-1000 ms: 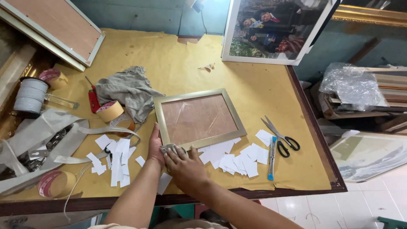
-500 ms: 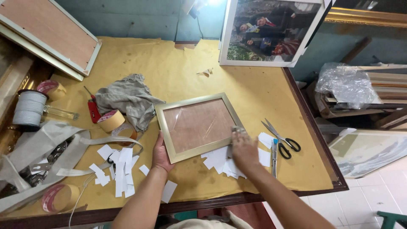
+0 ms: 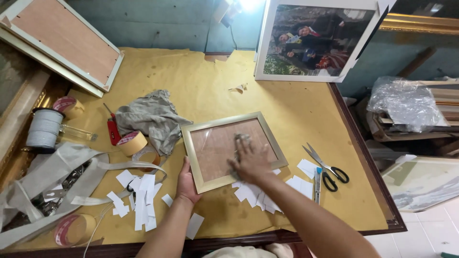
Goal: Cleaning the glass of a picture frame with a cloth and securing the backing with a point driver.
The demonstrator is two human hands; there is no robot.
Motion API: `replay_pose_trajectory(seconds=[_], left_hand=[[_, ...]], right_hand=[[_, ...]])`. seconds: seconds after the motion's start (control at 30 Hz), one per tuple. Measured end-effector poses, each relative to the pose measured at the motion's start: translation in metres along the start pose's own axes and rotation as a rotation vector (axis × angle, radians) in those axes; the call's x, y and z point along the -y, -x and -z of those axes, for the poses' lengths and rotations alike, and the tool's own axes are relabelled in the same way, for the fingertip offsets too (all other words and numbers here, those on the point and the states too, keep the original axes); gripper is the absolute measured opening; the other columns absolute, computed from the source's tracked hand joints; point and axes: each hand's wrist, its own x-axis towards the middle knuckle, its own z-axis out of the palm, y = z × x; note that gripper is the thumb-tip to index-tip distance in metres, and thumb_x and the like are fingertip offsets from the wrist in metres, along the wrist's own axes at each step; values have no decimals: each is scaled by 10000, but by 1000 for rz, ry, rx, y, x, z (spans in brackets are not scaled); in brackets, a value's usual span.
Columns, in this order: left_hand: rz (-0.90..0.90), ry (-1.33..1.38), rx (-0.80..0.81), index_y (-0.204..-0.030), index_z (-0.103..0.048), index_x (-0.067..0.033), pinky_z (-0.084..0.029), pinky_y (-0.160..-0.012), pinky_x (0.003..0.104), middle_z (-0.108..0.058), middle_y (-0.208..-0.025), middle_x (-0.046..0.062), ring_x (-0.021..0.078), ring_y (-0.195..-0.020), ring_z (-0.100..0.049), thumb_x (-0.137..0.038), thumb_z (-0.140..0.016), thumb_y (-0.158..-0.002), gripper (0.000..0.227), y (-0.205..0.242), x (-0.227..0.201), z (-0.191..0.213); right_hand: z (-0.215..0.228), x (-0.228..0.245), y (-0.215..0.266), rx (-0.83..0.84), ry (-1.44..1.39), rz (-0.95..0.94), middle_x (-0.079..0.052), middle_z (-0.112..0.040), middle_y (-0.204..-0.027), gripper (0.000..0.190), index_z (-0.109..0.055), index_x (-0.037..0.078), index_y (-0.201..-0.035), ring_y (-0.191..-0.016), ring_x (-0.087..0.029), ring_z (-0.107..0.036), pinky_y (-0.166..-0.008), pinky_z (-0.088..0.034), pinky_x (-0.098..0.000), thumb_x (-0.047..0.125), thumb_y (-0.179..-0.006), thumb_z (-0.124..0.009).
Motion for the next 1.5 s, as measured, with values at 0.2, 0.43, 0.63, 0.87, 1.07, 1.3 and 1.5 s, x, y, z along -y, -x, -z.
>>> replay_pose_trajectory(seconds=[0.2,0.43,0.63,0.87,1.07,1.3,1.5], left_hand=[[-3,40,-17,-1069,-622,-236,-442,-910,391,-607,-1102,60,241,-969,-589,-558,-457,-805,448,-1,3,-2],[16,39,24,-1008,-650,-228,-498,-613,206,-645,-1022,46,174,-827,-631,-607,-452,-796,477,8,-4,-13],[3,96,15,-1044,-636,-236,-495,-734,337,-632,-1060,70,225,-875,-617,-557,-453,-811,437,4,1,-5],[-24,82,-35,-1083,-622,-225,-465,-863,370,-611,-1099,61,227,-945,-599,-538,-458,-817,443,7,3,-7],[-11,84,-3,-1044,-639,-222,-499,-739,335,-628,-1067,58,225,-880,-617,-570,-454,-807,460,5,3,-5],[-44,81,40,-1073,-618,-235,-497,-781,355,-617,-1095,50,206,-918,-611,-538,-443,-830,426,-4,4,-1],[-38,78,-9,-1091,-612,-231,-450,-914,382,-609,-1100,60,221,-959,-598,-539,-441,-825,442,4,1,-8]], right_hand=[[-17,-45,-33,-37,17,-242,-62,-85,-1476,722,-96,132,-1403,-1353,-301,-5,-997,-36,-657,612,-864,-110],[-22,56,15,-3,40,158,-63,-107,-1472,715,-132,117,-1400,-1345,-328,-34,-1006,-83,-627,555,-848,-252],[-10,13,-7,-13,87,257,-37,-92,-1473,682,-96,148,-1405,-1341,-312,-57,-984,-74,-660,535,-861,-240],[-20,-60,-57,-92,73,-167,-18,-93,-1478,722,-116,158,-1405,-1351,-314,27,-971,-22,-690,617,-848,-146],[-1,34,6,4,-14,24,-61,-78,-1478,721,-115,120,-1403,-1345,-326,-23,-985,-96,-666,561,-848,-250],[-17,23,16,13,113,257,-23,-123,-1468,677,-158,155,-1393,-1340,-284,-84,-986,-67,-661,559,-857,-245],[-14,-53,-33,4,142,-158,-17,-137,-1472,687,-132,170,-1405,-1357,-283,-31,-967,-35,-679,594,-863,-123]])
